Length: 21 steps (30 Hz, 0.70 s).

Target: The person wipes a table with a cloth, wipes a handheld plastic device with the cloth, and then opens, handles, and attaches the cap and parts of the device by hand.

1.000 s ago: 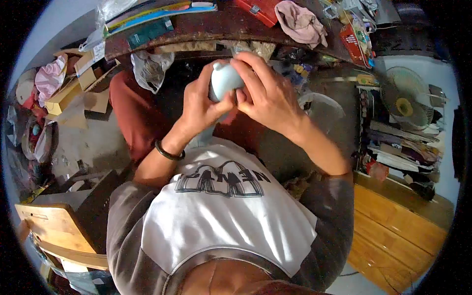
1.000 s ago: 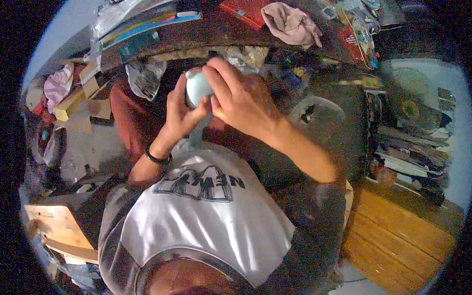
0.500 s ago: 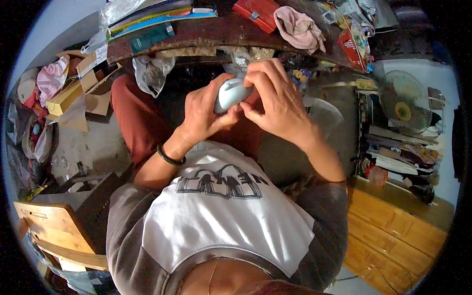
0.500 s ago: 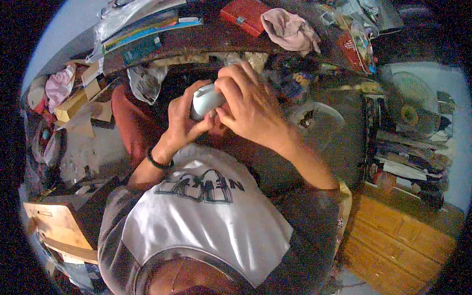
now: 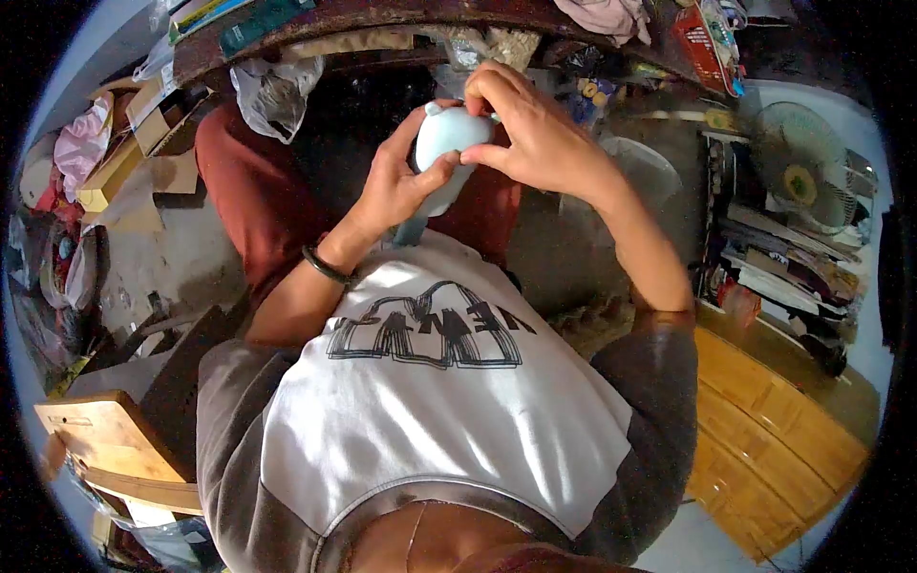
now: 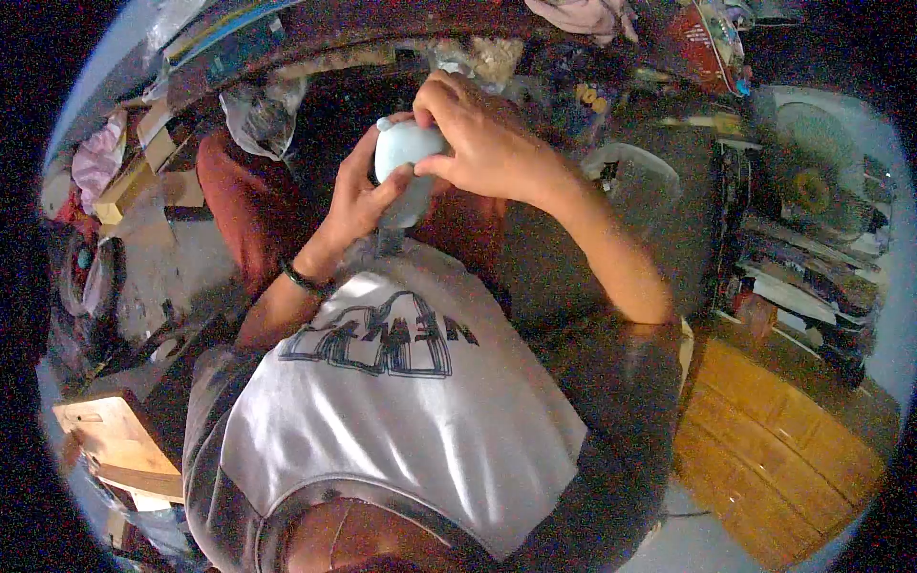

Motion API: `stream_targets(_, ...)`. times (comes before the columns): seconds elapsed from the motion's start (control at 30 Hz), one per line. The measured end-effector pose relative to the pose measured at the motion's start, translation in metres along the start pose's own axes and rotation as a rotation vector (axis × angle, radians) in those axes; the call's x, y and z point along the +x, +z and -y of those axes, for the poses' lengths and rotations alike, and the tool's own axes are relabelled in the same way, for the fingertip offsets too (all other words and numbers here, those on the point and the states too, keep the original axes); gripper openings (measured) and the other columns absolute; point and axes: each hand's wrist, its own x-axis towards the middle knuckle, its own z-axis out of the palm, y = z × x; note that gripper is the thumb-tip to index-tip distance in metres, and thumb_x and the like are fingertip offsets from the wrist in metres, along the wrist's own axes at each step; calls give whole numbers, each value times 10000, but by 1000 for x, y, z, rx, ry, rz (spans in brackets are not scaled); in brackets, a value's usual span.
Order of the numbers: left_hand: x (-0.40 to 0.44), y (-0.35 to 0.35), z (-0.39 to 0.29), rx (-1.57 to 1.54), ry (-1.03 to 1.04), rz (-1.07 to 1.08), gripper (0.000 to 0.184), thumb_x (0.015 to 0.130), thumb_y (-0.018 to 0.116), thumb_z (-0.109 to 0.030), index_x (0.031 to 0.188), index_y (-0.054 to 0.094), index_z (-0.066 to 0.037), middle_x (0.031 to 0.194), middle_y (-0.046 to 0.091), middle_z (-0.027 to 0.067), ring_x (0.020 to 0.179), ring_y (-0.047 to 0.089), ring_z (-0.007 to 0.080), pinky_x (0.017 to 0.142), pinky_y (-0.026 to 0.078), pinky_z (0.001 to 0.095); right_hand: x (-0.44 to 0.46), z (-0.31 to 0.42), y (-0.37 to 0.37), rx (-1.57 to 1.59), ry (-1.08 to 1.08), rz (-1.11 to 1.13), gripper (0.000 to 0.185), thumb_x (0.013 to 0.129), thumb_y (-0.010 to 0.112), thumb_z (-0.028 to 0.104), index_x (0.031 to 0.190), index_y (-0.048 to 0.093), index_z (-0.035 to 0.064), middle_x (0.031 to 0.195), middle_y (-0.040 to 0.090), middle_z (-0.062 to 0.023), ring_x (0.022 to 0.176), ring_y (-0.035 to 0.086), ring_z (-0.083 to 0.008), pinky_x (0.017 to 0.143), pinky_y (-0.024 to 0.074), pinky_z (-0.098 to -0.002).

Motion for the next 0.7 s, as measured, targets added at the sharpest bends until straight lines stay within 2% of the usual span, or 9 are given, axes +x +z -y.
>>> stream_targets(0.13, 1, -2, -1, 4, -67, -18, 468, 848, 632, -165, 1270, 502, -11, 1079, 609, 72, 993, 549, 140, 902, 438, 301, -1, -6, 3, 141, 76, 18, 409, 713, 770, 87, 952, 444, 26, 960, 504, -81, 894, 535, -241, 816, 446, -363)
stream_targets(0.23, 2, -10, 2, 9, -90, -56, 439, 860, 630, -161, 1259, 521, -14, 1083, 615, 64, 995, 551, 131, 893, 444, 295, -3, -5, 13, 309, 257, -19, 463, 750, 762, 95, 1113, 487, 12, 1051, 553, -73, 941, 565, -203, 844, 466, -349)
stream_targets(0.3, 2, -16, 11, -23, -88, -82, 447, 878, 625, -167, 1287, 515, -24, 1121, 618, 62, 1001, 555, 124, 899, 446, 288, -6, -7, 25, 455, 282, -133, 524, 779, 752, 117, 1216, 482, 18, 1112, 569, -74, 992, 565, -180, 853, 473, -331)
stream_targets(0.37, 7, -16, 2, -77, -53, -106, 465, 882, 625, -175, 1307, 506, -28, 1131, 618, 63, 998, 560, 125, 900, 449, 289, -5, -17, 46, 402, 184, -322, 487, 782, 749, 259, 1169, 556, 34, 988, 624, -102, 790, 597, -176, 687, 480, -323)
stream_targets(0.43, 13, -15, -7, -62, 2, -130, 491, 889, 625, -190, 1333, 490, -29, 1142, 616, 62, 991, 567, 125, 886, 463, 295, 0, -20, 69, 333, 117, -515, 461, 783, 735, 402, 1059, 636, 46, 769, 659, -128, 553, 622, -194, 506, 471, -336)
stream_targets(0.5, 15, -14, -21, -103, -60, -158, 480, 889, 621, -174, 1326, 495, -20, 1138, 617, 61, 990, 568, 123, 875, 468, 288, 12, -1, 93, 633, 130, -795, 390, 805, 707, 413, 955, 668, 56, 616, 613, -119, 521, 585, -250, 488, 437, -370)
stream_targets(0.57, 15, -15, -16, -133, -98, -203, 437, 899, 607, -147, 1304, 514, -10, 1114, 622, 56, 972, 571, 116, 845, 478, 270, 6, 3, 85, 410, 272, -712, 317, 862, 678, 313, 959, 636, 15, 725, 628, -77, 640, 571, -153, 568, 451, -316)
stream_targets(0.63, 9, -18, -11, -67, -182, -206, 413, 908, 594, -136, 1293, 521, -2, 1098, 624, 53, 961, 570, 110, 834, 478, 263, 7, 15, 74, 230, 365, -713, 283, 896, 653, 270, 856, 616, -8, 675, 602, -55, 599, 524, -109, 542, 417, -295)
stream_targets(0.7, 5, -17, -14, -73, -193, -196, 385, 932, 561, -131, 1289, 517, 8, 1096, 617, 52, 973, 559, 106, 841, 469, 259, 6, 18, 61, 119, 345, -698, 297, 838, 683, 348, 772, 648, 61, 622, 589, -110, 532, 522, -246, 509, 411, -380)
